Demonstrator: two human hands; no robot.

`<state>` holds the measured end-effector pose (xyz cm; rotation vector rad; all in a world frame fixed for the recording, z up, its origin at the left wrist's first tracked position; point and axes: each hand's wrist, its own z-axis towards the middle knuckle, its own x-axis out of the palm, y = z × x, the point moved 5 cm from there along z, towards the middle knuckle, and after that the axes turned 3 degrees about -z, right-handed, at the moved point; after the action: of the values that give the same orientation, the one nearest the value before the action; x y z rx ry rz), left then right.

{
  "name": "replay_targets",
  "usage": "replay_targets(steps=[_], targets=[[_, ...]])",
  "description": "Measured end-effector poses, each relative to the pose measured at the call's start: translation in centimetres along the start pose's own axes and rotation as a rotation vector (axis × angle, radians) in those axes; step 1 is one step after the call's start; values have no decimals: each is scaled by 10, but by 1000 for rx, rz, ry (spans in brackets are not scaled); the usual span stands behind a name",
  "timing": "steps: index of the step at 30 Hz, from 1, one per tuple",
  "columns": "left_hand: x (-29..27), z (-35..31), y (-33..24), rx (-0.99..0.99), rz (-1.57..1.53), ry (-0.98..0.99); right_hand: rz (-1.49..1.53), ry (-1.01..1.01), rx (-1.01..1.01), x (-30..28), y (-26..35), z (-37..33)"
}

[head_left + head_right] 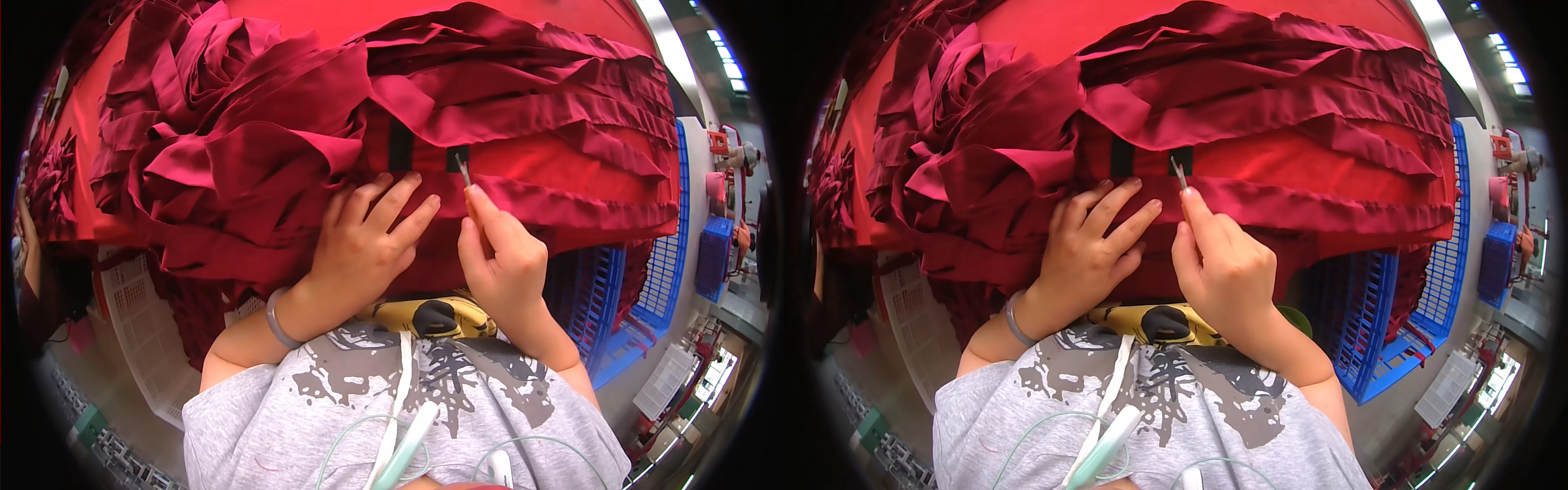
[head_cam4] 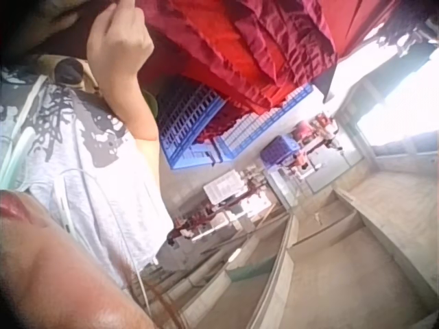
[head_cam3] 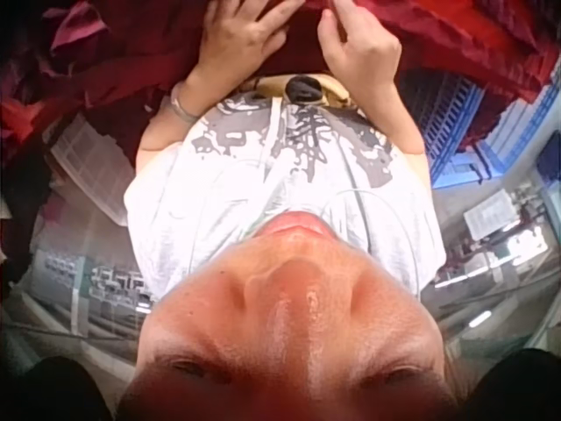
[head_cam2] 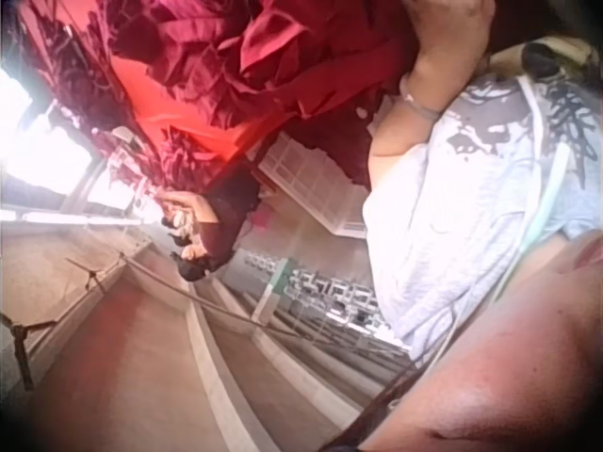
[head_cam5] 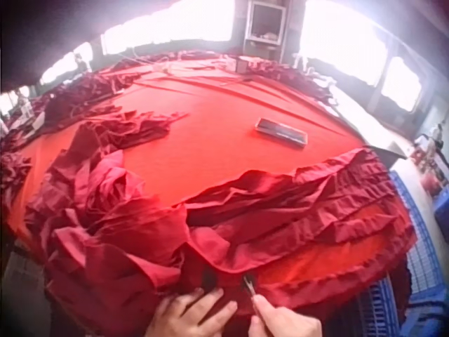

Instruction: The person uses a small blade to trim excess threads and loose edges from a large piece of red fabric laid on a table. They repeatedly lift and reposition sections of the fabric to access different areas while continuing to trim.

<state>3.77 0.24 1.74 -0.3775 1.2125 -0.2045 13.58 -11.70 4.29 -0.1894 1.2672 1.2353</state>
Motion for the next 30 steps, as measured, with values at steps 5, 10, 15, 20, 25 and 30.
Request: replay_targets(steps=[5, 10, 15, 20, 25, 30], targets=[[1, -1, 1, -8, -4, -8, -97, 217, -25, -1, 8, -9], [1, -2, 2, 3, -8, 5, 16, -18, -80, 0, 2, 10], [-1, -3, 3, 5, -25, 0, 149, 64, -60, 5, -8, 32], [2, -5, 4, 26, -10, 12, 10, 163, -89, 30, -4, 44], [-3, -2, 3, 35, 2, -54, 55, -122, 36, 5, -21, 56], [-63, -26, 5, 82, -71, -309, 252, -223, 262, -35, -57, 41]])
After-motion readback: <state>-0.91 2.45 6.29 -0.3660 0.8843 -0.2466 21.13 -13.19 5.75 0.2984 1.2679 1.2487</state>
